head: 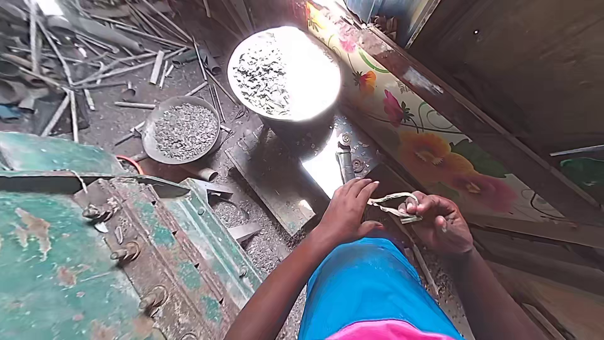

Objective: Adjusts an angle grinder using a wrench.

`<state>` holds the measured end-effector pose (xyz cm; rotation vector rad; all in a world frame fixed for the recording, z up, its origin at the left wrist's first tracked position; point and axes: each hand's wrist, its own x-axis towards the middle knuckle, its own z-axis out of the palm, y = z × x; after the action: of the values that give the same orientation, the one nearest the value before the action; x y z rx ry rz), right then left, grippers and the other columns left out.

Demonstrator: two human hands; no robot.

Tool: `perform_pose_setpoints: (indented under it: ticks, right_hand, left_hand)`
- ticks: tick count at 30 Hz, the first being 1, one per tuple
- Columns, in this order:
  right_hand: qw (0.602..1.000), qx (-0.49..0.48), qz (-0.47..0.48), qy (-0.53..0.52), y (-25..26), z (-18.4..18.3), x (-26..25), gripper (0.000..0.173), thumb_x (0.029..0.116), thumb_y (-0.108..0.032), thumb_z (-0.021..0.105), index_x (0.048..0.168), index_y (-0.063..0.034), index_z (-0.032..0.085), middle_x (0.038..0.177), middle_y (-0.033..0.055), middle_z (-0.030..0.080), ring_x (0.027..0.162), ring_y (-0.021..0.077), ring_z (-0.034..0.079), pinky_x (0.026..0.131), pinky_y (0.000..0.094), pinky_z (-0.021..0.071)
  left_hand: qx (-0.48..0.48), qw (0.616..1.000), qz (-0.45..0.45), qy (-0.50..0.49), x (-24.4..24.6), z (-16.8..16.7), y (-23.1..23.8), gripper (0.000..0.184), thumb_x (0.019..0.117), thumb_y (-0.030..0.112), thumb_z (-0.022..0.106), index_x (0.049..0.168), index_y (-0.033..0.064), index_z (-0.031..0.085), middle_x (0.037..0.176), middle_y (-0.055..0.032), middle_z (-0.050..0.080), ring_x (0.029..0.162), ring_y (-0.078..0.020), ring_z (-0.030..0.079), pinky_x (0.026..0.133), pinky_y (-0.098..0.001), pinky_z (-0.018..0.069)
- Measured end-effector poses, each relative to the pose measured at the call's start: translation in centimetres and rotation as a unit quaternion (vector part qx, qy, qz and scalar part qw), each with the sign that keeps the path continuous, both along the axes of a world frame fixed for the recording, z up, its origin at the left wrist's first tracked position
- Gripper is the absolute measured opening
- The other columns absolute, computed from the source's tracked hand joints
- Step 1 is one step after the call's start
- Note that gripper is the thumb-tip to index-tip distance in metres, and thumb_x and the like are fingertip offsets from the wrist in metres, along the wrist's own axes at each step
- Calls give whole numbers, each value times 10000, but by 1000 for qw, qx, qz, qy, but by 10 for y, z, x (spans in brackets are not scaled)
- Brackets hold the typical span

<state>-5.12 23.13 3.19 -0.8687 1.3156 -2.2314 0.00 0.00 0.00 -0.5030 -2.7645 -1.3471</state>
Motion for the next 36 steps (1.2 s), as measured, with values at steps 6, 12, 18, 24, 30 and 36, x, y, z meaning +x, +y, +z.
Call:
perform_pose_setpoints:
  ticks: [6,12,18,24,30,36]
  right_hand:
    - [996,-64,9,-56,32,19,10,230,969,-334,678,1085,-150,752,1001,-21,724,934,120,696,862,319,580]
    - [865,461,-171,95,108,-2,-1,330,971,-440,645,849,-142,717,909,-11,699,888,91,676,806,293,571]
    - [692,642,-147,295,59,-60,-20,508,919,-343,690,1361,-96,645,1476,162,562,1373,374,519,1075,625,429]
    - [766,615,123,141,17,-148,-70,542,946,-114,585,1471,-31,484,1280,216,651,1185,350,649,1038,504,497]
    - [671,725,151,-23,10,-226,-156,455,960,-492,636,1108,-65,689,1069,180,704,1026,348,678,860,571,518]
    - [697,700,3,-156,-22,-315,-186,584,992,-605,558,1051,-51,733,1050,188,727,1032,348,693,892,569,519]
  left_hand:
    - [-92,981,64,-155,-12,-118,24,393,978,346,628,1358,250,656,1590,-160,428,1517,-418,284,1198,-657,210]
    - [-183,968,12,-169,-21,-128,21,324,1073,262,473,1264,106,684,1158,-145,721,1132,-326,679,1073,-565,440]
    - [-237,929,-133,-251,-50,-105,58,305,1083,171,421,1259,69,649,1196,-202,689,1076,-397,683,887,-582,528]
    - [-251,933,-30,-256,-80,-98,88,283,1061,156,469,1197,18,676,1085,-178,734,1027,-345,713,903,-515,541]
    - [-242,941,218,-90,-68,-133,77,464,889,309,730,1280,64,691,1312,-221,657,1287,-417,590,1129,-542,438]
    - [-213,853,343,-330,15,-148,80,464,884,351,757,1240,57,709,1411,-198,591,1354,-402,522,1120,-548,435]
